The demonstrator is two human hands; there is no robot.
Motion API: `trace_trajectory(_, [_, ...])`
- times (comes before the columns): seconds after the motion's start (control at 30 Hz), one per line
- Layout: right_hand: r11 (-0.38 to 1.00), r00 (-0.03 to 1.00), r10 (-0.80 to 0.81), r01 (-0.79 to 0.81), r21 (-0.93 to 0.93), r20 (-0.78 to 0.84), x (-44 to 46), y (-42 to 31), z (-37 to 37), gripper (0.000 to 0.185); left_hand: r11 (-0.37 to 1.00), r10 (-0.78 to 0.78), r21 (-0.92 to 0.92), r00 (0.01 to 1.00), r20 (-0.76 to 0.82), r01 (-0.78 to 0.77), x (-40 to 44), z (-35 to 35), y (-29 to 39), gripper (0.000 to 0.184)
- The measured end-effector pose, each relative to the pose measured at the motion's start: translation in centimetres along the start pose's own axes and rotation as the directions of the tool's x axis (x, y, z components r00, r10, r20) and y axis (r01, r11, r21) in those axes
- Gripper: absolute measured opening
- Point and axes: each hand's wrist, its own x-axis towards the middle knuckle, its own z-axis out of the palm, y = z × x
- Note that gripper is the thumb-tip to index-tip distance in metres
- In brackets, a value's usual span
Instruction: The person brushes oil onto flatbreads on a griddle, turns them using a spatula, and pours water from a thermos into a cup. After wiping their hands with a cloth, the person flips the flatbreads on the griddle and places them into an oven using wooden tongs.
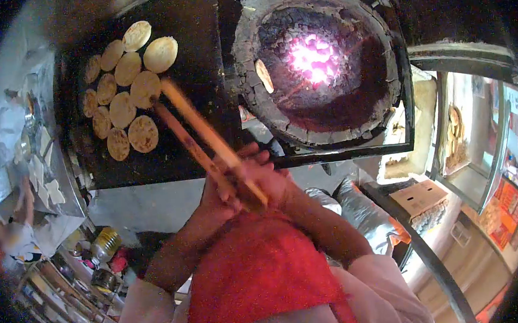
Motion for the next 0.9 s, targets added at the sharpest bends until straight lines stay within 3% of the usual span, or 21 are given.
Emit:
trace_trajectory(0.03, [0.987, 0.994, -0.026, 0.009, 0.158, 0.102, 2.2, 0.4, -2.3, 0.072, 0.660, -0.101, -0.752, 0.991, -0.083, 0.004, 0.6, -0.3, -1.7, 0.064])
trace_trajectory(0.1, [0.997, 0.999, -0.031, 0.028, 0.072, 0.042, 0.4, -1.8, 5.0, 0.072, 0.691, 0.002, -0.711, 0.984, -0.177, -0.129, 1.2, -1.8, -2.8, 0.064])
trace_trajectory(0.17, [0.976, 0.989, -0.137, 0.146, -0.162, 0.062, 0.1, -1.8, 7.2, 0.070, 0.634, -0.107, -0.773, 0.993, -0.054, 0.027, 0.6, -2.8, -1.3, 0.061])
trace_trajectory(0.2, [0.889, 0.984, -0.162, 0.181, -0.421, 0.081, -0.6, -2.5, 8.7, 0.060, 0.308, -0.229, -0.936, 0.968, 0.102, 0.171, -0.8, -3.6, 0.4, 0.054])
trace_trajectory(0.23, [0.887, 0.987, -0.141, 0.162, -0.432, 0.082, -1.2, -3.0, 9.8, 0.060, 0.301, -0.217, -0.942, 0.972, 0.087, 0.151, -1.4, -4.9, 0.7, 0.054])
trace_trajectory(0.27, [0.796, 0.988, -0.149, 0.096, -0.597, -0.041, -1.5, -3.5, 10.6, 0.053, 0.665, -0.236, -0.741, 0.968, -0.089, 0.094, -1.4, -6.4, 0.8, 0.052])
trace_trajectory(0.3, [0.678, 0.971, -0.184, 0.013, -0.735, -0.153, -1.6, -4.0, 11.0, 0.047, 0.913, -0.184, -0.403, 0.949, -0.258, 0.067, -1.2, -8.4, 0.9, 0.051])
trace_trajectory(0.33, [0.595, 0.950, -0.198, -0.079, -0.800, -0.242, -1.2, -4.1, 9.6, 0.041, 0.995, -0.034, -0.094, 0.888, -0.459, -0.011, -0.8, -11.7, 1.1, 0.047])
trace_trajectory(0.37, [0.589, 0.949, -0.194, -0.090, -0.803, -0.249, -0.5, -3.8, 8.9, 0.041, 0.974, 0.156, 0.225, 0.793, -0.589, -0.024, -0.1, -16.1, 1.0, 0.045])
trace_trajectory(0.4, [0.501, 0.927, -0.211, -0.170, -0.849, -0.309, 0.1, -3.5, 8.3, 0.036, 0.626, 0.516, 0.776, 0.706, -0.485, 0.075, 1.0, -22.9, -0.4, 0.041])
trace_trajectory(0.43, [0.405, 0.901, -0.234, -0.251, -0.879, -0.365, 0.7, -3.3, 7.8, 0.033, 0.019, 0.732, 0.973, 0.660, -0.171, 0.231, 2.5, -28.1, -1.5, 0.038])
trace_trajectory(0.47, [0.394, 0.897, -0.236, -0.263, -0.881, -0.373, 1.8, -3.4, 7.3, 0.033, 0.257, 0.677, 0.943, 0.657, -0.332, 0.212, 3.3, -27.9, 1.9, 0.035])
trace_trajectory(0.5, [0.197, 0.904, -0.279, -0.276, -0.941, -0.324, 3.3, -3.7, 6.9, 0.034, 0.479, 0.584, 0.857, 0.660, -0.473, 0.190, 3.7, -27.4, 5.8, 0.032])
trace_trajectory(0.53, [-0.006, 0.913, -0.308, -0.282, -0.959, -0.267, 4.8, -3.8, 6.9, 0.036, 0.490, 0.581, 0.851, 0.658, -0.479, 0.188, 4.7, -28.6, 6.8, 0.032])
trace_trajectory(0.57, [-0.011, 0.912, -0.307, -0.290, -0.957, -0.273, 6.3, -3.9, 7.6, 0.036, 0.425, 0.565, 0.880, 0.697, -0.441, 0.211, 5.9, -30.1, 7.6, 0.032])
trace_trajectory(0.63, [0.004, 0.912, -0.338, -0.244, -0.970, -0.231, 8.9, -3.8, 9.2, 0.037, 0.366, 0.541, 0.902, 0.736, -0.408, 0.230, 7.7, -32.8, 7.3, 0.033])
trace_trajectory(0.67, [0.000, 0.912, -0.336, -0.249, -0.968, -0.235, 9.8, -3.6, 9.5, 0.037, 0.327, 0.609, 0.932, 0.720, -0.332, 0.154, 8.4, -34.1, 6.1, 0.035])
trace_trajectory(0.73, [0.334, 0.937, -0.265, -0.133, -0.933, -0.228, 11.1, -3.1, 9.6, 0.032, 0.282, 0.668, 0.956, 0.698, -0.257, 0.082, 8.3, -34.1, 6.0, 0.037])
trace_trajectory(0.8, [0.260, 0.927, -0.326, -0.101, -0.960, -0.186, 12.3, -2.6, 8.5, 0.031, 0.133, 0.469, 0.925, 0.800, -0.374, 0.355, 6.1, -29.0, 9.7, 0.038])
trace_trajectory(0.83, [0.180, 0.912, -0.388, -0.065, -0.982, -0.132, 12.6, -2.3, 7.8, 0.031, 0.129, 0.464, 0.927, 0.805, -0.370, 0.352, 5.6, -28.8, 9.4, 0.038])
trace_trajectory(0.9, [0.209, 0.881, -0.431, -0.112, -0.971, -0.195, 11.6, -1.7, 6.9, 0.029, 0.165, 0.687, 0.959, 0.670, -0.281, 0.232, 5.2, -28.4, 8.9, 0.037])
